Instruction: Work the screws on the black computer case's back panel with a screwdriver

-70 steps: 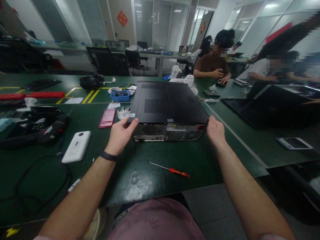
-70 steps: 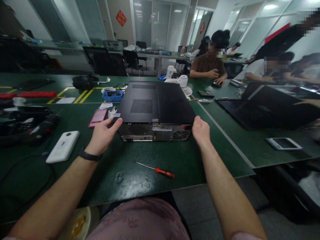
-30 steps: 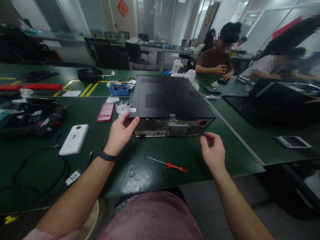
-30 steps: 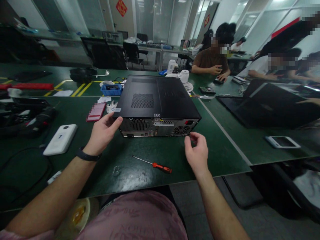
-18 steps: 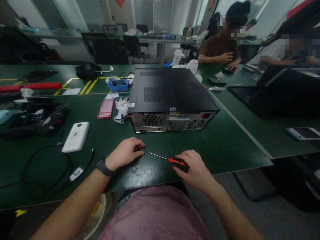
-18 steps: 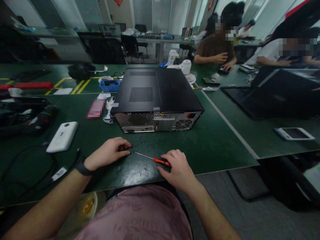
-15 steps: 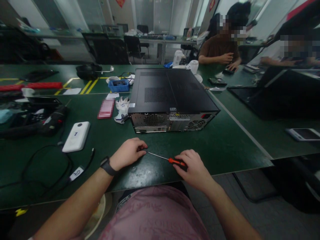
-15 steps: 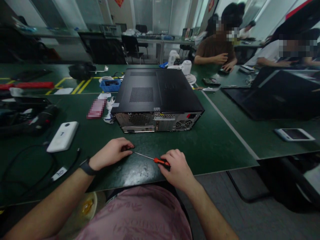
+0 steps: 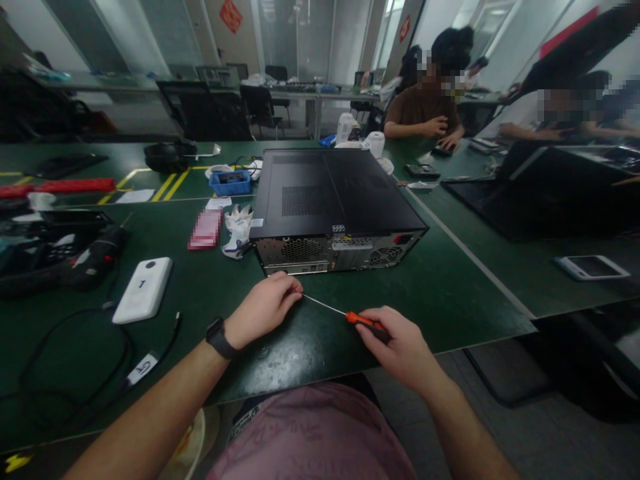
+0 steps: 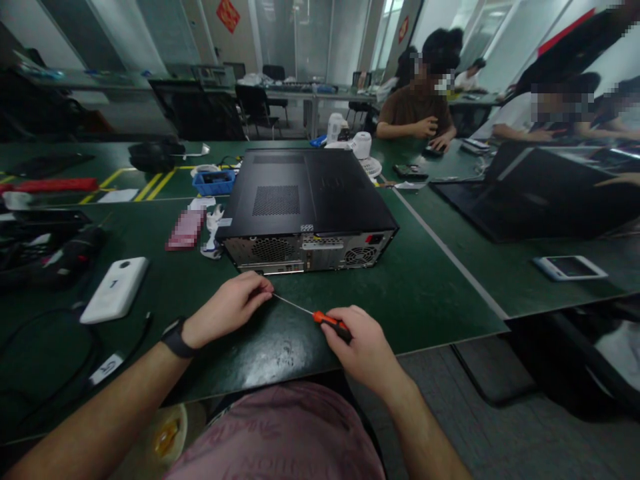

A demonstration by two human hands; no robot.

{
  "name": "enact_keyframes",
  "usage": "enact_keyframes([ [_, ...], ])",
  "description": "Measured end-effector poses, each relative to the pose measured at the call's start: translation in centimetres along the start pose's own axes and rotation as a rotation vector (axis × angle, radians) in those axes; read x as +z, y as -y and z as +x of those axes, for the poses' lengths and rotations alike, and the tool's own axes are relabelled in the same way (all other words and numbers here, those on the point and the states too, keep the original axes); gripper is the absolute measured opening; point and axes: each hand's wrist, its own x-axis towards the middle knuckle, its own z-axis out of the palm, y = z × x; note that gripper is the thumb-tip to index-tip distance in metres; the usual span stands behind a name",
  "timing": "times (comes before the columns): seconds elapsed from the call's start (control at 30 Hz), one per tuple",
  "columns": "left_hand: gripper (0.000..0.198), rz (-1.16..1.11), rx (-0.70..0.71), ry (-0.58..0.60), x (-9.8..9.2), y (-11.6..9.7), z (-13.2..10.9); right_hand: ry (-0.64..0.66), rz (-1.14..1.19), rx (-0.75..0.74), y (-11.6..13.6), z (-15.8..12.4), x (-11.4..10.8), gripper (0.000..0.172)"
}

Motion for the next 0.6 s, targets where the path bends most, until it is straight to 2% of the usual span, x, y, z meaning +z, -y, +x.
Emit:
enact_keyframes([
  [0.13, 0.011, 0.05, 0.109, -0.166, -1.9, -2.6, 1.6, -0.154, -0.015, -0.047, 2.4, 1.3, -3.5, 0.01],
  [0.3, 0.011, 0.14, 0.225, -0.242, -4.2, -5.3, 4.1, -0.394, -0.09, -0.073, 5.4, 2.2, -6.4, 0.008],
  [0.43, 0.013, 0.216, 0.348, -0.24, -5.7, -5.9, 6.2, -0.514, -0.178, -0.086, 7.2, 2.4, -6.8, 0.005],
  [0.6, 0.015, 0.233, 0.428, -0.263, -5.9, -5.7, 8.1, -0.642, -0.201, -0.041, 7.9, 2.0, -4.9, 0.008],
])
